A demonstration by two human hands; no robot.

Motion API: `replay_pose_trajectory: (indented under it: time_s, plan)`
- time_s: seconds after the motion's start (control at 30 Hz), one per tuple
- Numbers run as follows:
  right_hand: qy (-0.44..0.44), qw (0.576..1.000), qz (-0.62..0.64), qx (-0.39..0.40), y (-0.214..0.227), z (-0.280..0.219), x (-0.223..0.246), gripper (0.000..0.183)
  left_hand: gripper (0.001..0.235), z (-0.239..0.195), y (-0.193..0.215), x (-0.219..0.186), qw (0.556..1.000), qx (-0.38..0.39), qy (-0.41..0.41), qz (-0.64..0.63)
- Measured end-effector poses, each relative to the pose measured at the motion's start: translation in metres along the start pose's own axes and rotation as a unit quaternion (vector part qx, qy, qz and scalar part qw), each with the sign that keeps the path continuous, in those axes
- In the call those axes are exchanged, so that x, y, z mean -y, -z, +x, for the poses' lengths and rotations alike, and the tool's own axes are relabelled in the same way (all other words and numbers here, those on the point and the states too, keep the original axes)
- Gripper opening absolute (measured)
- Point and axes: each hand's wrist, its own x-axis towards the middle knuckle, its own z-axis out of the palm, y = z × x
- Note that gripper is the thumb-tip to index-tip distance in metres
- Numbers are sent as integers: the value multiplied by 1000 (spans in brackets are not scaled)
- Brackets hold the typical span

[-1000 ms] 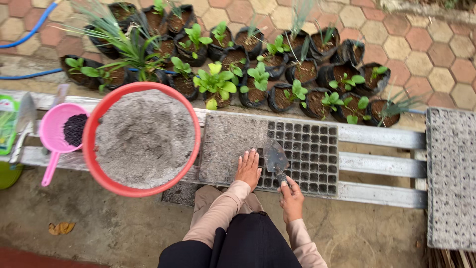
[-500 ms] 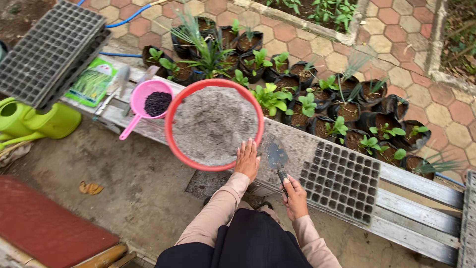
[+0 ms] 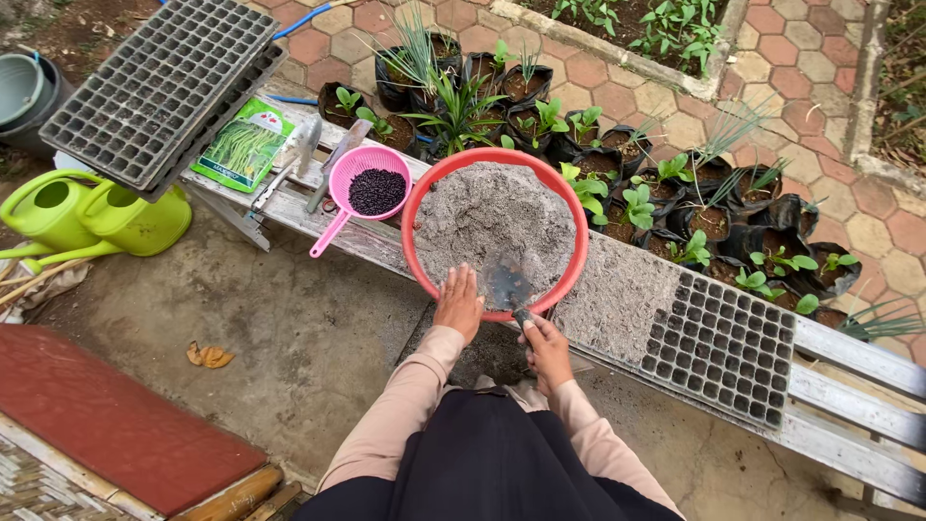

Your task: The person uses a small trowel to scoop soil from a red basin and fills the cells of a seedling tray. The person repeatedly scoops soil and distributes it into the tray's compartments, leveling the surface with the trowel. The task is performed in an outdoor setting with other potted plants visible nearby.

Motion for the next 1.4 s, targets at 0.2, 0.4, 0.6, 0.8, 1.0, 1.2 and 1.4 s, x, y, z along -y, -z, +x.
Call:
replay_pose_trajectory:
  time_s: [0.2, 0.4, 0.6, 0.8, 1.0, 1.2, 1.4]
  plan:
    - [-8, 999, -30, -13, -15, 19, -20, 51, 66, -10, 9, 21, 1000, 23, 11, -4]
    - [34, 997, -66, -14, 0, 81, -52, 52, 64, -1, 4, 32, 999, 29, 22, -20]
    - [161, 956, -239, -45, 10, 123, -43, 46, 67, 26, -2, 38, 999, 30, 21, 8]
    - [202, 881, -417, -92, 16, 132, 6, 47, 67, 51, -14, 41, 998, 20, 60, -23]
    - [175, 864, -464, -88, 0, 146, 17, 43, 67, 60, -24, 51, 998, 27, 57, -18]
    - [199, 878, -435, -28, -7, 179, -25, 43, 66, 68, -20, 70, 998, 42, 38, -26]
    - [76, 971, -226, -14, -17, 180, -57, 44, 66, 71, -10, 93, 994, 97, 26, -51]
